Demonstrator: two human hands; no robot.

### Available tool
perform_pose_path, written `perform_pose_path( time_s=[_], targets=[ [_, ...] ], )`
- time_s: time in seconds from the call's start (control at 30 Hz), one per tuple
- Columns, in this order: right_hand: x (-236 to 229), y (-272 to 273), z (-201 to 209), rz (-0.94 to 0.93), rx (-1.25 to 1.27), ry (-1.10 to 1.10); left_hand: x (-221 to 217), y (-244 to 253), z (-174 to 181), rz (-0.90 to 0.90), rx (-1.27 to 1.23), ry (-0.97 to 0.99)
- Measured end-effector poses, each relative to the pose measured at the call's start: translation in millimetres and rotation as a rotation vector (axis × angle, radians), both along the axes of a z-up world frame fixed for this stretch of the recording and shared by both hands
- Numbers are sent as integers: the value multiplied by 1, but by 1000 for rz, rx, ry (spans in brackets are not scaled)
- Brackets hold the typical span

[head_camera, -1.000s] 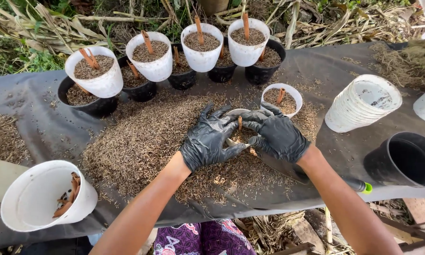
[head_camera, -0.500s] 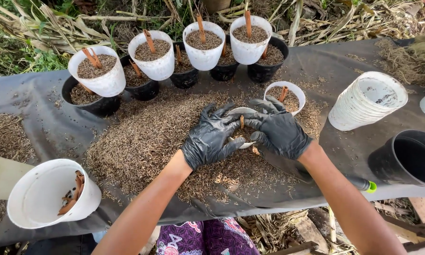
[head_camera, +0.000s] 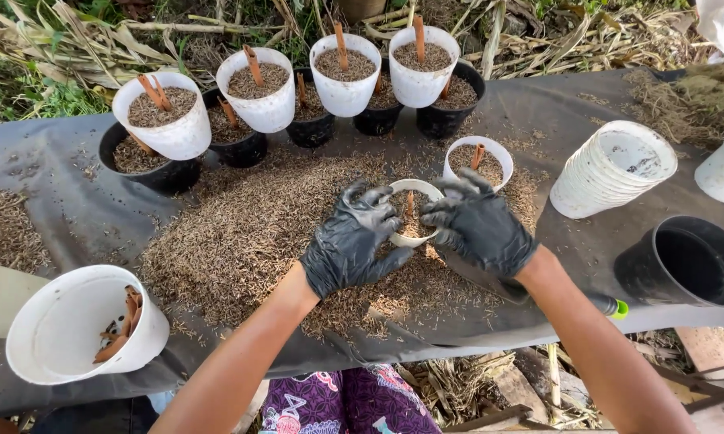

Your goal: Planting plant cuttings into small plastic cups filled with a soil and mulch mixture.

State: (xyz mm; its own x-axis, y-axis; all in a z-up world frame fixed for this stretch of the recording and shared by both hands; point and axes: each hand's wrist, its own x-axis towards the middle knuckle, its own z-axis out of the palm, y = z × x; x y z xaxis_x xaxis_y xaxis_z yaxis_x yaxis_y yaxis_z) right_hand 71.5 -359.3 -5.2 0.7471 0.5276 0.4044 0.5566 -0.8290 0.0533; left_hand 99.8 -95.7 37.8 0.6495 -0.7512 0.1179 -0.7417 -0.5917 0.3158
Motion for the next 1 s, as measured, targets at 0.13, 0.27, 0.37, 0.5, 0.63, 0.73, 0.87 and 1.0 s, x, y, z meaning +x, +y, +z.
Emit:
perform_pose_path(
  time_s=[0.13, 0.27, 0.37, 0.5, 0.63, 0.73, 0.87, 1.0],
  targets=[
    [1, -10, -8, 35, -36, -9, 14, -3, -42, -64, -105, -207],
    [-14, 21, 7, 78, 103, 92, 8, -10, -46, -50, -129, -218],
    [-20, 27, 17, 50, 92, 154, 6, -10, -51, -41, -145, -237],
    [-10, 18, -6, 47, -43, 21, 5, -10, -57, -18, -157, -242],
    [-11, 6, -1, 50, -46, -9, 9, -11, -64, -27, -164, -259],
    [-12, 10, 0, 48, -49, 15, 8, -13, -71, -20, -169, -256],
    [-16, 14, 12, 39, -76, 16, 10, -20, -76, -18, -177, -266],
    [-13, 17, 8, 46, 2, 19, 8, -22, -84, 6, -187, -272]
  ],
)
